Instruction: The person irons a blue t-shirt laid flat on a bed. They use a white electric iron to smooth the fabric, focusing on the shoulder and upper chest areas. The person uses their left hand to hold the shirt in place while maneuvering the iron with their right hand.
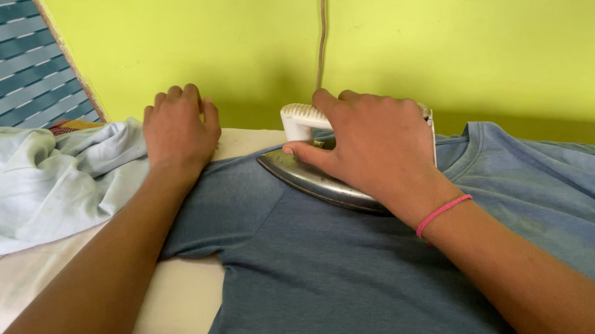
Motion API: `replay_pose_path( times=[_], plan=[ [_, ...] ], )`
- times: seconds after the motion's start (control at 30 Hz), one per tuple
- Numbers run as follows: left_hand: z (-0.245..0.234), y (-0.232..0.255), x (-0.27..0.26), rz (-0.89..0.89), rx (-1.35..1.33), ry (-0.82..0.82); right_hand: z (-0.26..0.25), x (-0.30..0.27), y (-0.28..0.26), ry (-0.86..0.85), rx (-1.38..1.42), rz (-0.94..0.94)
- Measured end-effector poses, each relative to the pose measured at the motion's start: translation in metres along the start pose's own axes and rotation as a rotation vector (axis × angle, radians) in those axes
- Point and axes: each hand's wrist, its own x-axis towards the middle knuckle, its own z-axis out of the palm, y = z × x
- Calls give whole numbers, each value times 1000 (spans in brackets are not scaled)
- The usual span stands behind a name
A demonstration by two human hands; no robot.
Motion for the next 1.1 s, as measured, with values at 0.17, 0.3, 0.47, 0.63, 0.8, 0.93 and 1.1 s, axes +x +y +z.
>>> replay_pose_path(
  times=[0.17, 0.3, 0.47, 0.63, 0.8, 0.93, 1.1],
  plan=[
    [-19, 1, -1, -213, -287, -78, -2, 6, -4, -111, -19, 45],
    [-34, 7, 3, -340, -480, -138, 3, 11, -2, -22, 6, -3],
    [-19, 9, -1, -115, -250, -283, 11, 20, -6, -25, 11, -9],
    [2, -10, -4, -92, -150, -372, 5, 22, -13, -137, -21, 41],
    [-15, -9, 1, -47, -246, -707, -4, 19, -14, -171, 16, 40],
    [-37, -11, 1, -63, -298, -867, -7, 14, -12, -209, 63, 6],
    [-41, -9, 1, -70, -293, -856, -8, 12, -7, -212, 125, -80]
  ],
)
